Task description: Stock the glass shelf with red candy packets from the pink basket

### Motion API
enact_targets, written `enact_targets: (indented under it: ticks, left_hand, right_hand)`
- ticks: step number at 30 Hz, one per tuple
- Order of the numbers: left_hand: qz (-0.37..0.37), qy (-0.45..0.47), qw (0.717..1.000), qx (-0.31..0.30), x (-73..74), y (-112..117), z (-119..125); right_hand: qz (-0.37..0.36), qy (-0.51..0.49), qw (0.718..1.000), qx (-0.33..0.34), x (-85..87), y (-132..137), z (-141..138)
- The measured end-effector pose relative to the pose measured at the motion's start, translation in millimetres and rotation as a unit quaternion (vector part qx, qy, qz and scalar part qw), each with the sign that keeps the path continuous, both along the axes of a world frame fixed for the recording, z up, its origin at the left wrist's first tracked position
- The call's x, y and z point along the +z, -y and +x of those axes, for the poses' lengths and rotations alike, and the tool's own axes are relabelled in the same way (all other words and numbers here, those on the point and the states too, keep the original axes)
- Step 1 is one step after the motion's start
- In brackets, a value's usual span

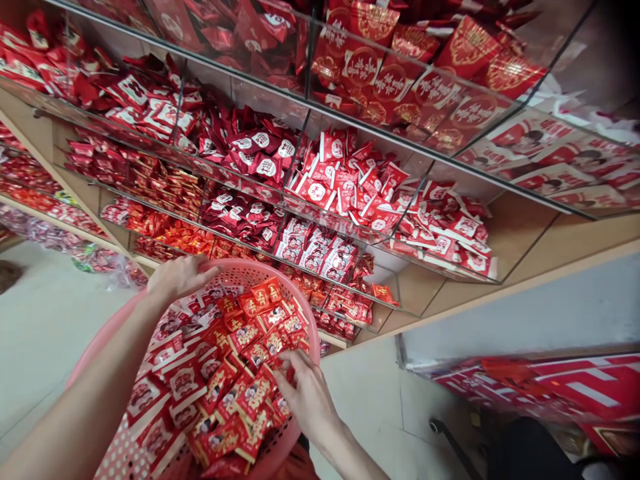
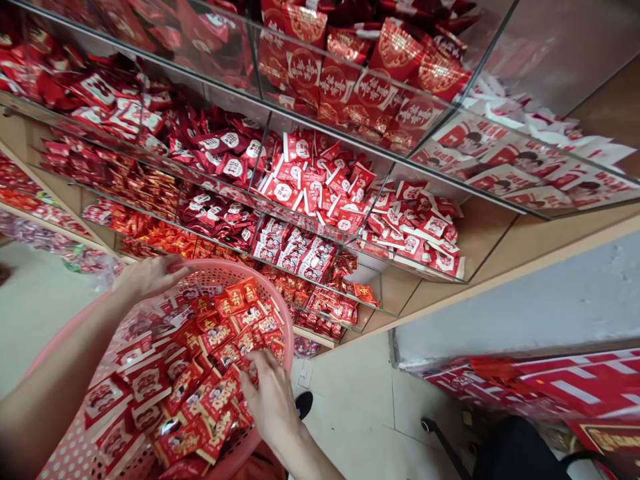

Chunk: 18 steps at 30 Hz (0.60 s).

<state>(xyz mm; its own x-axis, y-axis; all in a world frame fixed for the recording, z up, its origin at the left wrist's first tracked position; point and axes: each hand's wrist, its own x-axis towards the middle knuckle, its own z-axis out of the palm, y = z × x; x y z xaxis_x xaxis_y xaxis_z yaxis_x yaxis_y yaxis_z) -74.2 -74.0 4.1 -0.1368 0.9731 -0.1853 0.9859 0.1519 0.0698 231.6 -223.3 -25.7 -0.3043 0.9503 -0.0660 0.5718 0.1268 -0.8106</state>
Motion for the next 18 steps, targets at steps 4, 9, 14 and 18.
enact_targets:
  ticks: [4, 9, 14, 18]
  left_hand:
    - [-0.009, -0.003, 1.0, 0.009, 3.1, -1, 1]
    - [-0.022, -0.015, 0.999, 0.02, 1.8, -1, 1]
    - [-0.023, -0.021, 0.999, 0.031, -2.4, -3, 1]
    - [-0.033, -0.028, 0.999, 0.032, -0.8, -3, 4]
  right_hand:
    - [0.06, -0.02, 0.995, -0.078, -1.6, -20, 26]
    - [0.074, 0.035, 0.978, -0.192, -49.5, -64, 92]
    - [-0.003, 0.162, 0.946, -0.28, -112.0, -109, 159]
    - [-0.064, 0.22, 0.918, -0.324, -141.3, -143, 187]
